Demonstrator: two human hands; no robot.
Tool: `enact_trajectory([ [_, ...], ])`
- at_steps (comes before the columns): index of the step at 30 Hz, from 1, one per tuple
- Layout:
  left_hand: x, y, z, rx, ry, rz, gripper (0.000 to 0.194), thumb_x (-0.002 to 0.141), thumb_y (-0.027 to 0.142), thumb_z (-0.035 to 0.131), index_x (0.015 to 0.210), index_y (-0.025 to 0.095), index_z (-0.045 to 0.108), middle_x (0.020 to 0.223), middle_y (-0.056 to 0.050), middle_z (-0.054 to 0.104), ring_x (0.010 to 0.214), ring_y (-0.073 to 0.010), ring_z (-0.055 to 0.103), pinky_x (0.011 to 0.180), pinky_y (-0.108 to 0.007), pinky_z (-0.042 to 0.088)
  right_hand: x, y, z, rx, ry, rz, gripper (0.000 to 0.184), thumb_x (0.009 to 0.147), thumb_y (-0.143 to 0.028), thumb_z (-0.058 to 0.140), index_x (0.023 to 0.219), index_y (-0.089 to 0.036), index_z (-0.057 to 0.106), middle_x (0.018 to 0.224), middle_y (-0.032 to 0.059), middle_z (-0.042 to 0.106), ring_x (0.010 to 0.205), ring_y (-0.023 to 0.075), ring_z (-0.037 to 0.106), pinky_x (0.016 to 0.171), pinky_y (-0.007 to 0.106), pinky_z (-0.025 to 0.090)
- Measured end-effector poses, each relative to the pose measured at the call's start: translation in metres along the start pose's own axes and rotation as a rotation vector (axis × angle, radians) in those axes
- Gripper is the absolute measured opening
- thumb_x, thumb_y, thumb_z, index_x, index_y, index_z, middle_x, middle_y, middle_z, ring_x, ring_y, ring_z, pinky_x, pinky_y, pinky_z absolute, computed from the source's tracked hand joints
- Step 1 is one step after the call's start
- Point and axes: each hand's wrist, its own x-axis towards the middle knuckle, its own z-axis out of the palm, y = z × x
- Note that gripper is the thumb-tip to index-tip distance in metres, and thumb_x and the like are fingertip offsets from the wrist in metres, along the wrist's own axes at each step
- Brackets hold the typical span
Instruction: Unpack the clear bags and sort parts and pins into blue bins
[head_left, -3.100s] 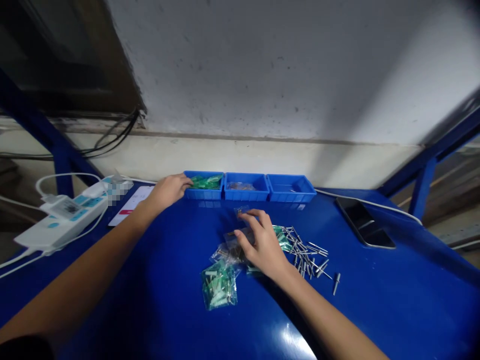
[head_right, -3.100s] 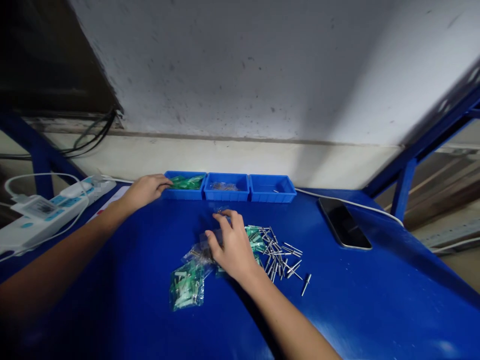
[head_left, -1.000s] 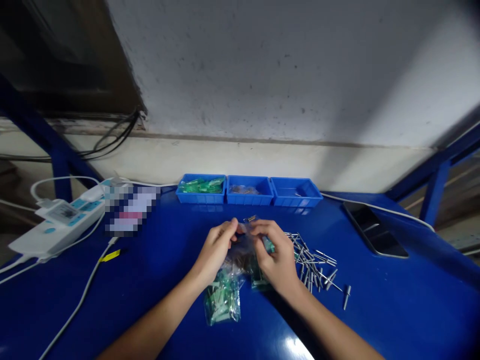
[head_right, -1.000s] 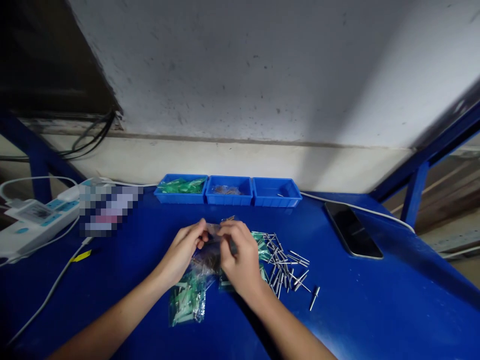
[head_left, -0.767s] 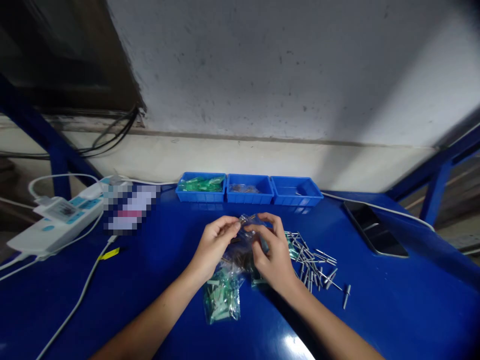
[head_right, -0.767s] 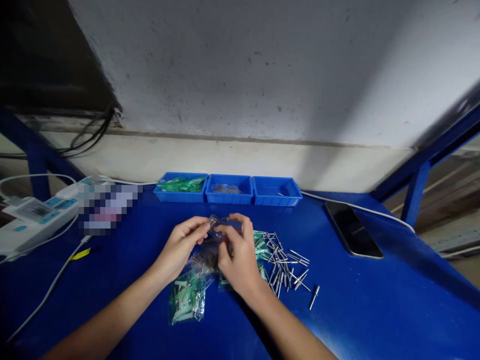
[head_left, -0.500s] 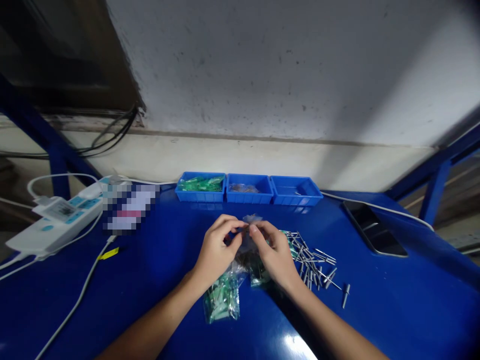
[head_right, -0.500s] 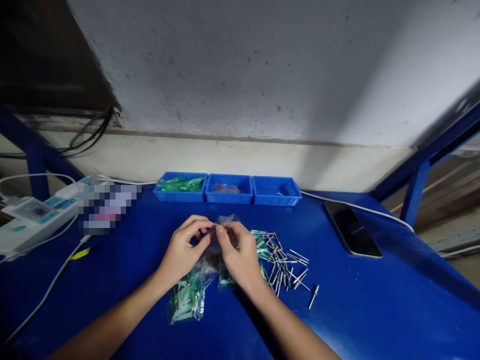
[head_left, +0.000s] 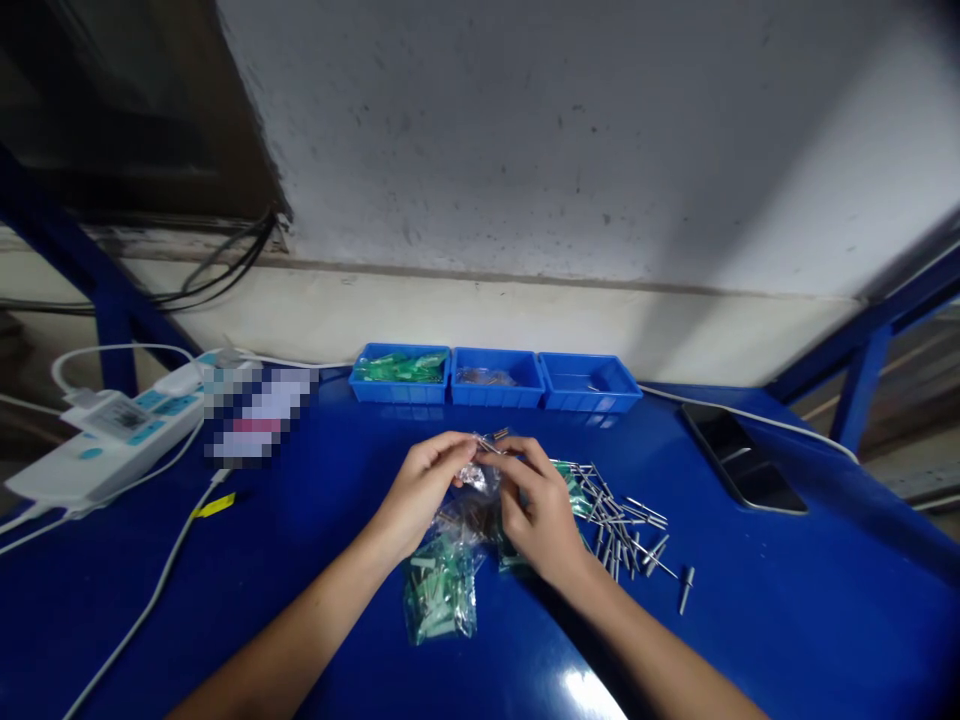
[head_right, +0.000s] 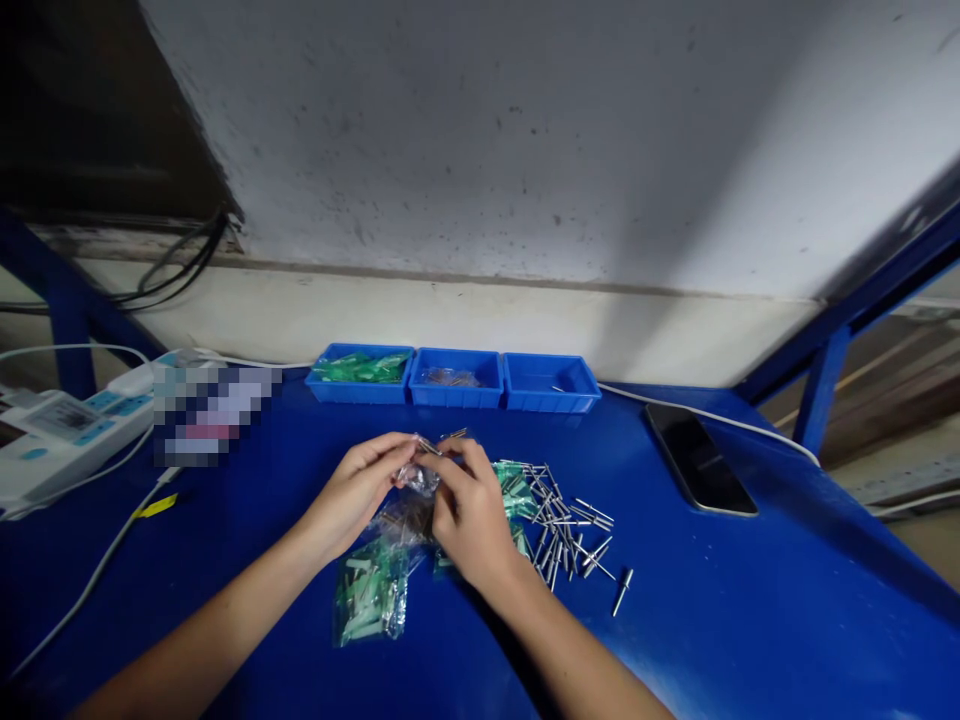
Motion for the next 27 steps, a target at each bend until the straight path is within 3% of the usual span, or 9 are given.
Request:
enact_trajectory([
  [3,0.0,-0.001,-0.003,0.182,0.093,0.182,0.018,0.081,0.031,0.06,0.091,0.018,0.066,0.089,-0.006,0.068,0.083,-0.0181,0.061,0.072,-0.029,0.047,0.003,-0.002,-0.002,0.015,0.051,0.114,0.03,0.078,-0.009,0.044,0.093,-0.02,0.067,0.102,0.0088,0.053,0.102,0.0218,0.052,0.087,0.037,0.044],
  [5,-0.001,-0.002,-0.002,0.351,0.125,0.381,0.012,0.083,0.025,0.057,0.089,0.019,0.066,0.09,-0.005,0.067,0.086,-0.0178,0.061,0.075,-0.03,0.047,0.007,-0.005,-0.004,0.069,0.059,0.22,0.019,0.083,-0.021,0.049,0.087,-0.019,0.068,0.096,0.008,0.054,0.095,0.0216,0.054,0.085,0.036,0.044],
  [8,-0.007,-0.003,0.001,0.586,0.087,0.681,0.014,0.085,0.017,0.053,0.087,0.02,0.066,0.096,-0.006,0.063,0.093,-0.0185,0.058,0.082,-0.033,0.047,0.011,-0.007,-0.005,0.288,0.02,0.412,0.031,0.087,-0.039,0.047,0.073,-0.017,0.064,0.074,0.003,0.056,0.071,0.0158,0.054,0.067,0.029,0.044],
  [10,-0.01,-0.004,0.004,0.69,0.034,0.775,0.017,0.085,0.015,0.052,0.09,0.022,0.067,0.103,-0.006,0.06,0.1,-0.0194,0.055,0.087,-0.034,0.046,0.014,-0.005,-0.005,0.427,0.033,0.513,0.036,0.086,-0.044,0.049,0.066,-0.016,0.06,0.061,-0.0007,0.053,0.058,0.0122,0.05,0.056,0.025,0.041],
  [14,-0.01,-0.006,0.003,0.836,-0.023,0.625,0.024,0.087,0.023,0.05,0.109,0.024,0.06,0.113,-0.007,0.056,0.108,-0.0217,0.05,0.093,-0.039,0.043,0.021,-0.002,-0.016,0.393,0.258,0.479,0.025,0.08,-0.04,0.058,0.082,-0.016,0.064,0.065,-0.0002,0.059,0.058,0.0121,0.054,0.055,0.025,0.043],
  [17,-0.007,-0.005,-0.004,1.03,-0.058,0.402,0.034,0.084,0.036,0.053,0.114,0.022,0.058,0.114,-0.008,0.057,0.108,-0.028,0.049,0.089,-0.046,0.042,0.032,-0.008,-0.038,0.172,0.52,0.236,0.023,0.082,-0.031,0.058,0.101,-0.019,0.061,0.076,0.0017,0.062,0.068,0.0145,0.06,0.062,0.029,0.048],
  [21,-0.005,-0.002,-0.01,1.178,-0.158,0.231,0.035,0.081,0.043,0.055,0.106,0.022,0.063,0.11,-0.009,0.059,0.104,-0.0313,0.053,0.084,-0.044,0.042,0.06,-0.013,-0.064,-0.158,0.757,-0.154,0.022,0.084,-0.021,0.055,0.106,-0.023,0.057,0.093,0.0049,0.062,0.078,0.0156,0.06,0.069,0.032,0.05],
  [23,-0.004,-0.002,-0.012,1.161,-0.178,0.182,0.029,0.081,0.04,0.055,0.103,0.023,0.064,0.108,-0.007,0.06,0.097,-0.0279,0.058,0.081,-0.038,0.043,0.077,-0.006,-0.065,-0.299,0.683,-0.23,0.024,0.086,-0.019,0.05,0.109,-0.023,0.056,0.1,0.0071,0.061,0.087,0.0179,0.059,0.073,0.034,0.05],
  [27,0.003,-0.006,-0.018,1.109,-0.134,0.07,0.03,0.077,0.036,0.059,0.104,0.024,0.061,0.098,-0.006,0.064,0.089,-0.0254,0.062,0.075,-0.034,0.043,0.086,0.015,-0.04,-0.587,0.195,-0.12,0.023,0.083,-0.023,0.055,0.104,-0.018,0.062,0.111,0.0145,0.058,0.108,0.0301,0.049,0.086,0.048,0.044],
])
